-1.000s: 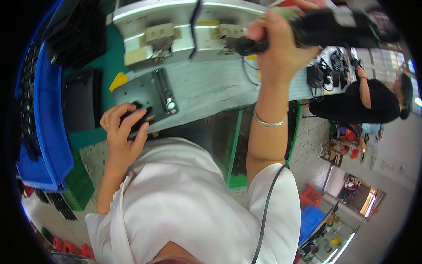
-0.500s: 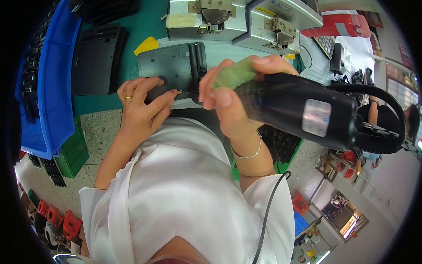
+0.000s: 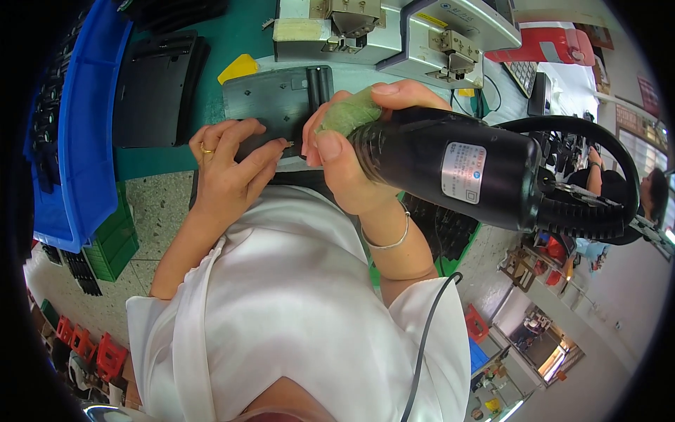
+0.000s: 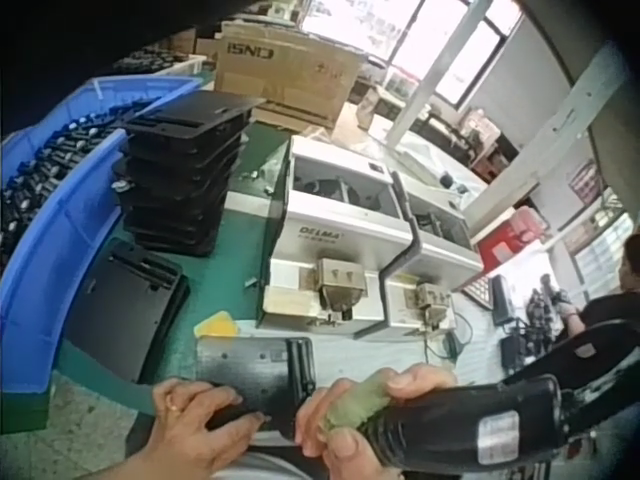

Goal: The person assembles small electronic components by hand, securing them into black plastic casings with an electric screwdriver at a factory workbench.

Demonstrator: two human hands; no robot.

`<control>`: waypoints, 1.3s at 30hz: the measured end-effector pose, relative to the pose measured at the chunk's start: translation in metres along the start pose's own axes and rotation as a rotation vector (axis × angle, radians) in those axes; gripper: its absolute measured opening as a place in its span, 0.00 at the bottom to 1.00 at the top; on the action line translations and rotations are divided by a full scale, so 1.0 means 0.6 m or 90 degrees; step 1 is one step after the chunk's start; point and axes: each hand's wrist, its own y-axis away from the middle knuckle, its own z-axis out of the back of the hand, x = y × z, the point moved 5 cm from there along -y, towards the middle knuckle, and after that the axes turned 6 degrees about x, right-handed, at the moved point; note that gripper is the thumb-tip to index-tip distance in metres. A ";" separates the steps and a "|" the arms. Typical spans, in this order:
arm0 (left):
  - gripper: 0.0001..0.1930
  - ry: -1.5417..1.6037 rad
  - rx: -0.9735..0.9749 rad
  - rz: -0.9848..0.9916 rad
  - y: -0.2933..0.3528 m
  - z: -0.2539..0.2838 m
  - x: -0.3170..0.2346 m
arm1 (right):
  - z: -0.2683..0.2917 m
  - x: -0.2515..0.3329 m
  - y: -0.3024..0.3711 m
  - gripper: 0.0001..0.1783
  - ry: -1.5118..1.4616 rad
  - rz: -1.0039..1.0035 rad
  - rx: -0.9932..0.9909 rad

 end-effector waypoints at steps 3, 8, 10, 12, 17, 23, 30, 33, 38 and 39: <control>0.14 0.006 -0.034 -0.008 -0.001 0.000 0.000 | -0.001 -0.005 0.003 0.29 0.029 -0.010 0.024; 0.12 0.054 -0.029 0.009 -0.007 0.004 0.004 | -0.001 -0.012 0.011 0.30 0.122 -0.045 0.023; 0.11 0.073 -0.032 0.018 -0.008 0.005 0.007 | -0.014 -0.011 -0.002 0.29 0.091 -0.022 0.030; 0.11 0.088 -0.007 0.045 -0.010 0.002 0.010 | -0.023 -0.010 -0.008 0.28 0.059 0.001 0.039; 0.09 0.090 -0.019 0.059 -0.014 0.003 0.009 | -0.025 -0.012 0.000 0.25 0.080 0.018 0.011; 0.09 0.087 -0.009 0.046 -0.020 0.005 0.004 | -0.036 -0.002 0.011 0.25 0.252 0.023 0.113; 0.09 0.051 -0.002 0.050 -0.020 0.004 0.000 | 0.058 0.051 -0.013 0.24 -0.001 0.117 -0.093; 0.09 0.047 -0.001 0.046 -0.023 0.004 -0.003 | 0.133 0.122 -0.052 0.25 0.070 0.238 -0.180; 0.09 0.038 0.016 0.032 -0.027 0.001 -0.004 | 0.182 0.154 -0.100 0.25 0.198 0.311 -0.214; 0.09 0.034 0.019 0.037 -0.026 0.002 -0.005 | 0.185 0.151 -0.106 0.25 0.200 0.325 -0.181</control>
